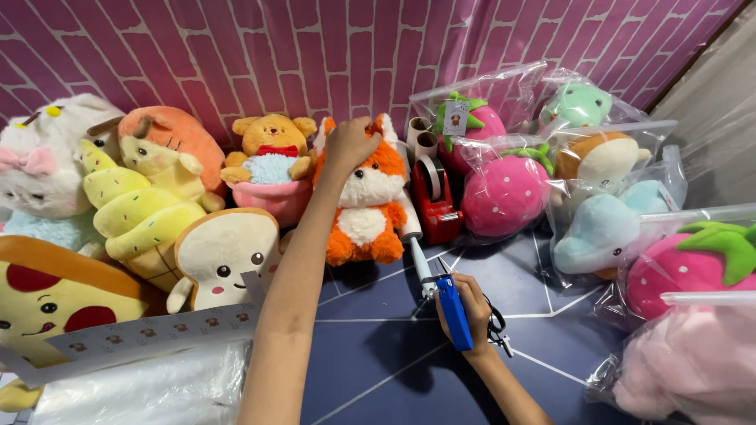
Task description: Cutting a paper tag from a sheet using scissors and attaching it to a plush fox toy with a tagging gun.
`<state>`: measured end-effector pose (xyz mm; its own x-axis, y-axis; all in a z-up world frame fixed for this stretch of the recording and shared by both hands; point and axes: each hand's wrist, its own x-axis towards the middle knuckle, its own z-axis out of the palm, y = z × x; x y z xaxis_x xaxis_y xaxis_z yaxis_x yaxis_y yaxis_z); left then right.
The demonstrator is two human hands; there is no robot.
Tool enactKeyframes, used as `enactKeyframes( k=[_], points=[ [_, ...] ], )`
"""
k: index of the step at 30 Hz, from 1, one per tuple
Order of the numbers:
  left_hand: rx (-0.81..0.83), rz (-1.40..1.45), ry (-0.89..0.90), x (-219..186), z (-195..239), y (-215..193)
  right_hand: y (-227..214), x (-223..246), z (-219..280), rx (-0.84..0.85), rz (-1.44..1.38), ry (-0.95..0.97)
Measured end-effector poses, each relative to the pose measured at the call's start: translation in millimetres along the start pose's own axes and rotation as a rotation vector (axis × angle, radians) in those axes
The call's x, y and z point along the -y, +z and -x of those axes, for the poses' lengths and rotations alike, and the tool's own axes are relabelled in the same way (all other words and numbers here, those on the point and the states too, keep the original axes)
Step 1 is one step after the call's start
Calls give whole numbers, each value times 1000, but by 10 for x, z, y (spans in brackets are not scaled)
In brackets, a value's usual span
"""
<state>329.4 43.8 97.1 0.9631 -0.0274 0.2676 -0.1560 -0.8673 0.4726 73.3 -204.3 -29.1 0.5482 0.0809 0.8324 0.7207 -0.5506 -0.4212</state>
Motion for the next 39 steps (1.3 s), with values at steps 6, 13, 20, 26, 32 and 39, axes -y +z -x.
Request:
enactKeyframes(
  k=[6, 13, 20, 26, 32, 39],
  points=[
    [-39, 12, 56, -173, 323, 39, -1, -11, 5, -1, 6, -6],
    [-269, 93, 189, -523, 1157, -237, 20, 42, -78, -106, -10, 20],
    [-466, 236, 116, -723, 1949, -338, 35, 166, -172, -112, -108, 34],
    [-630, 300, 75, -779, 2268, -303, 96, 429, -574, -105, -285, -32],
    [-609, 358, 75, -771, 2345, -391, -3, 672, -1146, -95, -381, -101],
    [-552, 434, 11, -758, 2378, -444, -53, 383, -1306, 139, -588, 56]
  ],
)
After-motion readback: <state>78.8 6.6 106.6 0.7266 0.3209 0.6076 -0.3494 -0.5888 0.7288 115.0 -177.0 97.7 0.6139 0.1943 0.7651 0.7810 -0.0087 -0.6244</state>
